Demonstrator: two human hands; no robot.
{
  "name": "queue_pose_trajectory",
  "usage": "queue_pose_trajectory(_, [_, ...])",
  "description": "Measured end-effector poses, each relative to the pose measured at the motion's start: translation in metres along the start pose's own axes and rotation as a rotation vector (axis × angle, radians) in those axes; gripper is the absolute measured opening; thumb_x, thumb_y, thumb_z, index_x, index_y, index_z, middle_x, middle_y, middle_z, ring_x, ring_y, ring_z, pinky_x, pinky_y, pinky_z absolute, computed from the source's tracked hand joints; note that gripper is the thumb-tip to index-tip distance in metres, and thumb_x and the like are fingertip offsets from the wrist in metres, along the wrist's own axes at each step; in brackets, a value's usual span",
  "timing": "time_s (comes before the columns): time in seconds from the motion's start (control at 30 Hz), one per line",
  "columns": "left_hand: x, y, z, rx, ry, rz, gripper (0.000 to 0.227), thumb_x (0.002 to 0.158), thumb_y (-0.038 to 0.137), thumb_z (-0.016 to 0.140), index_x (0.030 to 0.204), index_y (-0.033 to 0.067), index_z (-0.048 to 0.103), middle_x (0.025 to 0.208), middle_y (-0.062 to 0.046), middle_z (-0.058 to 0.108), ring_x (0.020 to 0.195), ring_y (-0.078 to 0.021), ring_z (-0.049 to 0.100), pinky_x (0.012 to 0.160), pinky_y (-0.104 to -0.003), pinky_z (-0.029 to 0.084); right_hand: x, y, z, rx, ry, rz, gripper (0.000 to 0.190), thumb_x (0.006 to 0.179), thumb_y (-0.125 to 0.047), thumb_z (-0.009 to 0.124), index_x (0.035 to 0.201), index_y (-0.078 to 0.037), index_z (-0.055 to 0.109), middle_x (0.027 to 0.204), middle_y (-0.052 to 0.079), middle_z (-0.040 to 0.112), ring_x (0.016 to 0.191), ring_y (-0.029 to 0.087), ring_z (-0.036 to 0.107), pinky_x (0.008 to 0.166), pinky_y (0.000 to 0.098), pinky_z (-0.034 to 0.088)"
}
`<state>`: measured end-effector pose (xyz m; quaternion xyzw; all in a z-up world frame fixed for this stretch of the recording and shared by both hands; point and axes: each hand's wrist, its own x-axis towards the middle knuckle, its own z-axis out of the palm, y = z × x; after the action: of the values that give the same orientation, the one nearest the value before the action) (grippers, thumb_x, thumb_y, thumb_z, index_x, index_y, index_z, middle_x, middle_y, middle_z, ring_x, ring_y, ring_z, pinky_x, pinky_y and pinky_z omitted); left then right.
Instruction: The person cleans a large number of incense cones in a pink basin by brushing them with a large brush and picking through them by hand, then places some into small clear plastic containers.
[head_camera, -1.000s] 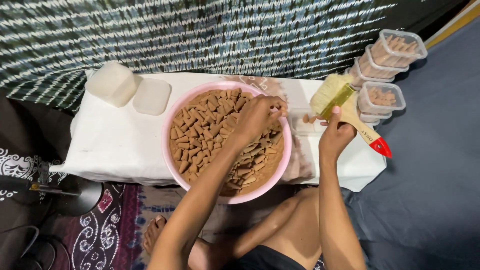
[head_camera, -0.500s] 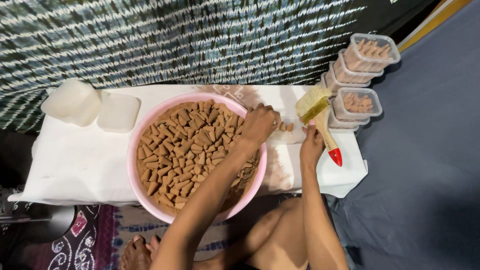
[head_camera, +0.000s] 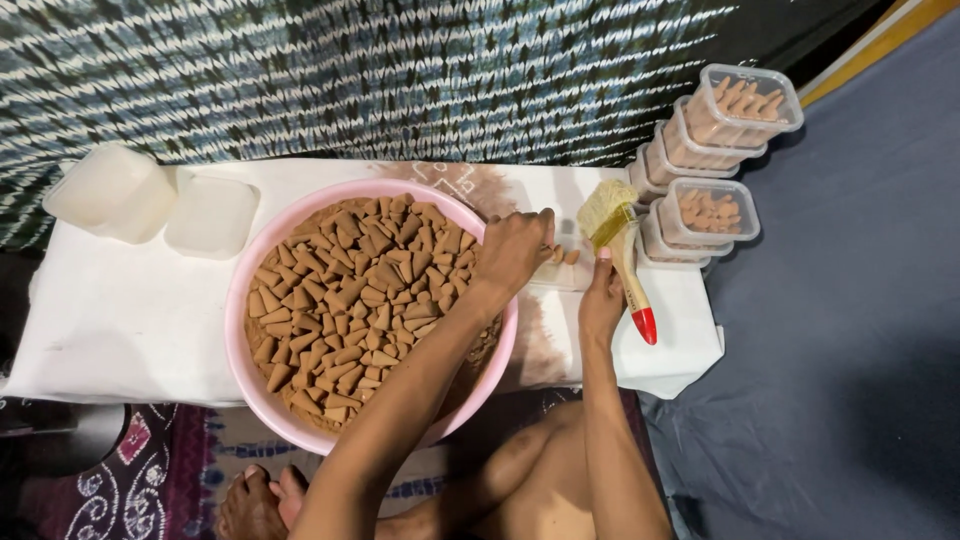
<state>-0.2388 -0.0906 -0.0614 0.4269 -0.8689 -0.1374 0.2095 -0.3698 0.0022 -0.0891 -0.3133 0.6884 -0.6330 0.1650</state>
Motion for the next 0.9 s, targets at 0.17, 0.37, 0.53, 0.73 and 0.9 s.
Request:
queue_pose_trajectory(0.17, [-0.005,0.004,-0.009,0.023,-0.019,0.019,0.037,0.083,0.028,0.08,0.112,0.0127,0.062,0.088,-0.007,0.074,0.09,-0.0293,0.074,0.08,-0.05,0.057,0.0,-0.001,-0.001,-0.026,-0.013,-0.007,0.048,0.108,-0.038,0.06,0.144,-0.006,0.054,0.139,0.018,0.06,0.127,0.027,0.059,0.11,0.0433,0.045])
queue_pose_trajectory(0.37, [-0.014,-0.014,-0.088,0.245,-0.079,0.162,0.042,0.084,0.036,0.081,0.114,0.013,0.063,0.094,-0.009,0.074,0.091,-0.0311,0.073,0.08,-0.051,0.057,-0.006,-0.027,0.002,-0.067,0.041,-0.06,0.047,0.11,-0.037,0.059,0.146,-0.007,0.05,0.13,0.021,0.063,0.117,0.031,0.064,0.104,0.0453,0.05])
queue_pose_trajectory(0.53, [-0.031,-0.077,-0.148,0.616,-0.074,0.277,0.035,0.081,0.039,0.082,0.11,0.0224,0.072,0.089,-0.001,0.075,0.087,-0.0234,0.074,0.076,-0.047,0.058,-0.033,-0.091,-0.001,-0.156,0.13,-0.088,0.059,0.11,-0.048,0.059,0.143,0.0,0.049,0.133,0.029,0.059,0.123,0.041,0.059,0.109,0.0492,0.044])
queue_pose_trajectory(0.73, [-0.055,-0.133,-0.185,0.634,-0.011,0.395,0.012,0.079,0.012,0.077,0.091,0.0161,0.08,0.084,-0.007,0.076,0.078,-0.0298,0.074,0.067,-0.048,0.056,-0.009,-0.036,0.044,0.074,0.098,-0.354,0.036,0.113,-0.028,0.058,0.126,0.005,0.061,0.114,0.022,0.065,0.088,0.023,0.066,0.077,0.0352,0.057])
queue_pose_trajectory(0.9, [-0.057,-0.141,-0.152,0.505,0.033,0.518,0.027,0.083,0.02,0.075,0.109,0.0139,0.076,0.111,-0.005,0.07,0.109,-0.0277,0.066,0.086,-0.045,0.056,-0.056,-0.11,0.093,0.295,-0.084,-0.2,0.035,0.111,-0.021,0.047,0.129,0.007,0.054,0.108,0.022,0.07,0.064,0.028,0.074,0.049,0.0288,0.061])
